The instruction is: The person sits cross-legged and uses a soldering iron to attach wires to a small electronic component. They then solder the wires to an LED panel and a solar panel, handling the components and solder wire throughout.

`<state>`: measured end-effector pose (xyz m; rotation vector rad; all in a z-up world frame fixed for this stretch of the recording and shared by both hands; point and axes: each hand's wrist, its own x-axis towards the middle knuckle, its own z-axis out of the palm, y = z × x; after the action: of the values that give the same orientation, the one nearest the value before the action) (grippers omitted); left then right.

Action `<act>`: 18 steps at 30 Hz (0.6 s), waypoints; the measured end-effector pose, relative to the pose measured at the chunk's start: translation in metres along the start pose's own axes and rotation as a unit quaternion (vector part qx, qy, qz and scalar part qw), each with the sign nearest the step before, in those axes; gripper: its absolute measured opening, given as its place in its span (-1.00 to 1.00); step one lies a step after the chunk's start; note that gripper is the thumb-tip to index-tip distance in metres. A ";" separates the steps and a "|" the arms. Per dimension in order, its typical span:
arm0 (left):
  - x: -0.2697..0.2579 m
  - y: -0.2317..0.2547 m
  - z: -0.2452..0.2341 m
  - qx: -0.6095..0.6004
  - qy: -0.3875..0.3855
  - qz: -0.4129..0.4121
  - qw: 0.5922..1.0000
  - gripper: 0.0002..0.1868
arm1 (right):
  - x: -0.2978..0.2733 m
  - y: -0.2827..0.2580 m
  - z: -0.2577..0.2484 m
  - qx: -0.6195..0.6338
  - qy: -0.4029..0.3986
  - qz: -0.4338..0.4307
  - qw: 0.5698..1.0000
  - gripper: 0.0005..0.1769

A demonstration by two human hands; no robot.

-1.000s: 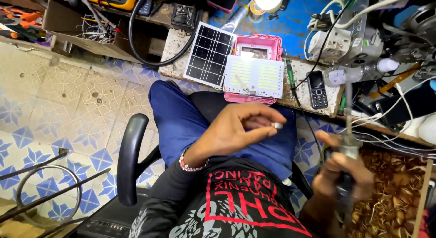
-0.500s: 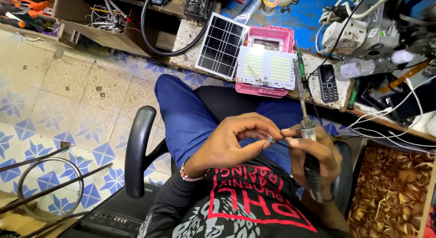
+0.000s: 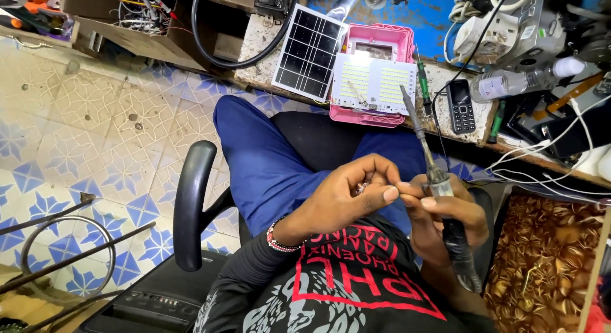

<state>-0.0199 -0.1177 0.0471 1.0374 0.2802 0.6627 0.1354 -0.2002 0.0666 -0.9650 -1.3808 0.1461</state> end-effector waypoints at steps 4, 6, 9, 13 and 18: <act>-0.001 0.007 0.009 0.007 0.014 -0.018 1.000 -0.83 | -0.002 0.000 -0.003 0.020 0.023 0.004 1.000 -0.71; -0.002 0.009 0.010 0.009 0.024 -0.024 0.999 -0.85 | -0.002 0.000 -0.002 0.029 0.026 0.010 0.999 -0.70; -0.004 0.009 0.010 0.018 0.044 -0.037 0.998 -0.84 | -0.007 0.002 -0.003 0.019 0.041 -0.007 0.999 -0.68; -0.006 0.010 0.011 0.056 0.073 0.008 0.996 -0.86 | -0.013 0.001 -0.008 0.010 0.033 -0.005 0.999 -0.67; -0.001 0.024 0.011 0.069 0.094 0.028 0.993 -0.86 | -0.004 -0.007 -0.004 -0.039 -0.018 0.011 0.999 -0.74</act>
<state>-0.0241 -0.1179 0.0731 1.1200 0.4685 0.8031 0.1349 -0.2088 0.0683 -1.0472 -1.4169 0.1270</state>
